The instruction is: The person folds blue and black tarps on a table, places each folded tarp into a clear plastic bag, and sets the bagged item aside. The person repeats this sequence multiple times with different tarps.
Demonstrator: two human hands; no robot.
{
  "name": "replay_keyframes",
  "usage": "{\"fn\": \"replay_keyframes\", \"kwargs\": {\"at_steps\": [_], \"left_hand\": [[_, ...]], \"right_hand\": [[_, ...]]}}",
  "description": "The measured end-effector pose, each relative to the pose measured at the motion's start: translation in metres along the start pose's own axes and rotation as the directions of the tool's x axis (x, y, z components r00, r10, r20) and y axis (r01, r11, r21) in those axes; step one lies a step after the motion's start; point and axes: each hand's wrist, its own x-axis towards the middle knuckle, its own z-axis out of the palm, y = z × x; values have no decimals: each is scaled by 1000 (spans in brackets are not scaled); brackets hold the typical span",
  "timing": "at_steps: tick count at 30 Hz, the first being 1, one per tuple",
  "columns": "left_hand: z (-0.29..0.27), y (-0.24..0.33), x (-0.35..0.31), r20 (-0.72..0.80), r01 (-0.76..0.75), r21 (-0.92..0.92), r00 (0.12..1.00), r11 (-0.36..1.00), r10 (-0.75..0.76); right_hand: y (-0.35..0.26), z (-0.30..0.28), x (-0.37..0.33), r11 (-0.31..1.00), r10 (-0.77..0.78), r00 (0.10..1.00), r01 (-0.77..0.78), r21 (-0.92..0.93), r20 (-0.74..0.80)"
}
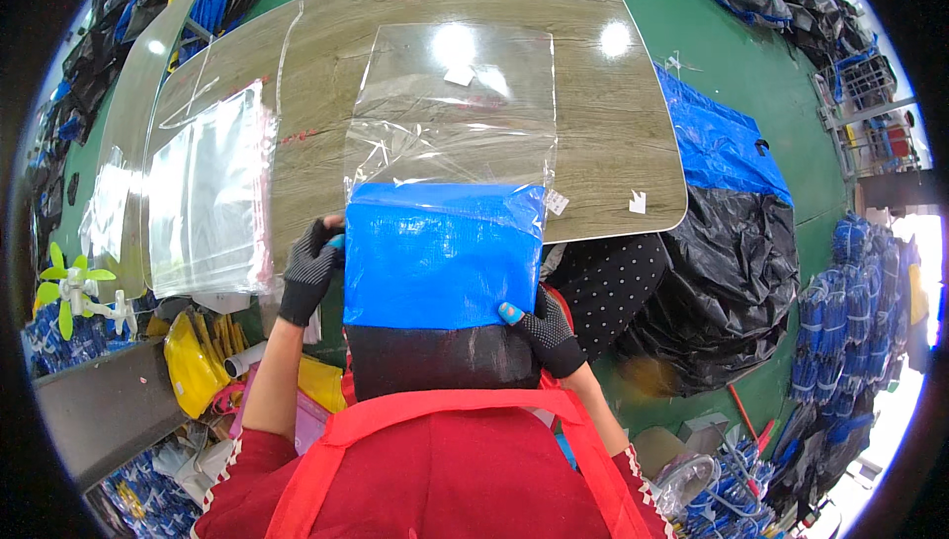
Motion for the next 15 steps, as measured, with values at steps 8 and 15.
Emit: {"fn": "replay_keyframes", "kwargs": {"at_steps": [8, 15], "left_hand": [[22, 55, -36, 37, -115, 593, 993, 797, 115], [15, 34, 10, 317, 340, -560, 930, 755, -183]], "right_hand": [[18, 4, -32, 961, -181, 946, 112, -253, -269], [-32, -25, 22, 877, -388, 863, 238, -416, -324]]}}
